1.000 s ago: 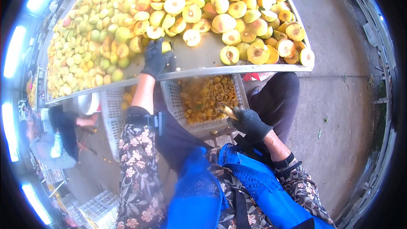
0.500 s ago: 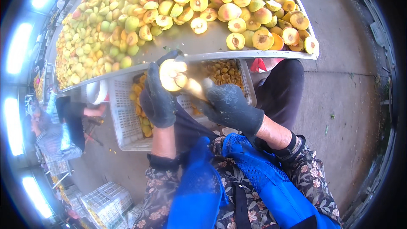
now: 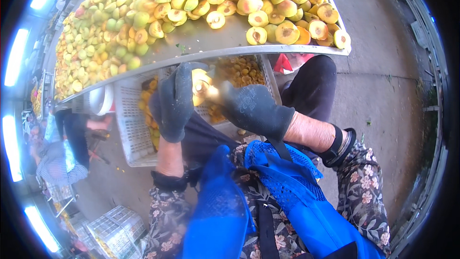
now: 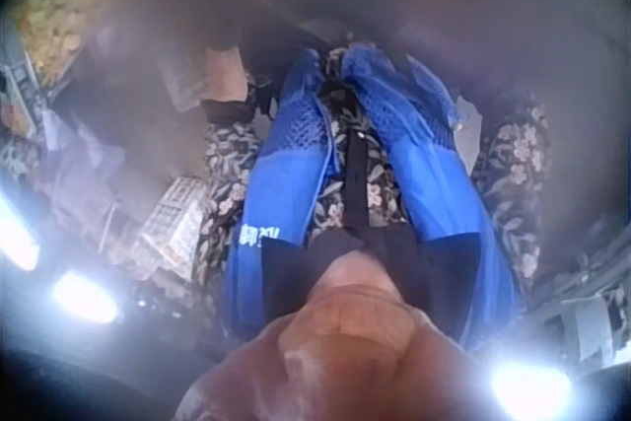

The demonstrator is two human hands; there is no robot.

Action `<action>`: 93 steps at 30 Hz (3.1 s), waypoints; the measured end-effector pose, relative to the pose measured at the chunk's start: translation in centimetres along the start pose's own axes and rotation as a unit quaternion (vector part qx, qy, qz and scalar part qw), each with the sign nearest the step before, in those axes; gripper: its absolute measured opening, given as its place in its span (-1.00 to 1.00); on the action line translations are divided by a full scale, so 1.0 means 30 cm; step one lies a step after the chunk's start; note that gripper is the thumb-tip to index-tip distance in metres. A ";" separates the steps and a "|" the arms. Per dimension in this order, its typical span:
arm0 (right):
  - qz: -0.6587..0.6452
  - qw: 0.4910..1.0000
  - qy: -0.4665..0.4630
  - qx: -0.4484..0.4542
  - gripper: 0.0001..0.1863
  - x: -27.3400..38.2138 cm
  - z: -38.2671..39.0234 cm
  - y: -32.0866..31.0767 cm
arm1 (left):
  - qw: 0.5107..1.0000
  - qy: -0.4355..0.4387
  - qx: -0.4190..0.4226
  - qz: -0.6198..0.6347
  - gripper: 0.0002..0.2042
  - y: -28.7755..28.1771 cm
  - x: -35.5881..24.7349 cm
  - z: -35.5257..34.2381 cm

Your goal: The person is using a handheld pitting tool to remove the pits from peach halves.

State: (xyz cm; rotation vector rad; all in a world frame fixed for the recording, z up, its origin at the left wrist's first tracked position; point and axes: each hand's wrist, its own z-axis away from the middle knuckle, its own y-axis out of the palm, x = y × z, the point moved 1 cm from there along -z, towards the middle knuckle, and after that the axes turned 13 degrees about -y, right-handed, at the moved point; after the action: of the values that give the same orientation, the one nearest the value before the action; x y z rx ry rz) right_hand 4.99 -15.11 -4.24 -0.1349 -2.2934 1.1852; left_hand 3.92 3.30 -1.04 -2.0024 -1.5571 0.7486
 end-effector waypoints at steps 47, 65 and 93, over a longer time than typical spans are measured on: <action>-0.719 0.659 0.220 0.039 -0.77 -0.099 0.049 0.001 | 0.328 -0.544 0.043 0.771 -0.49 0.215 -0.045 -0.017; -0.010 0.989 0.129 0.065 -0.66 -0.349 0.313 0.251 | 0.933 -0.317 -0.037 0.165 -0.61 0.035 0.370 0.057; -0.178 0.957 0.227 0.026 -0.73 -0.187 0.210 0.010 | 0.264 -0.382 0.129 0.876 -0.62 0.291 0.031 -0.115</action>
State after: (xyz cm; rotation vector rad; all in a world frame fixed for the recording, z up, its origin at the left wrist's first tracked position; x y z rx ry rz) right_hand 6.43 -21.34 -9.76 0.0263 -1.7887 0.9139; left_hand 12.59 2.06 -4.52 -2.1882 1.7017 2.5222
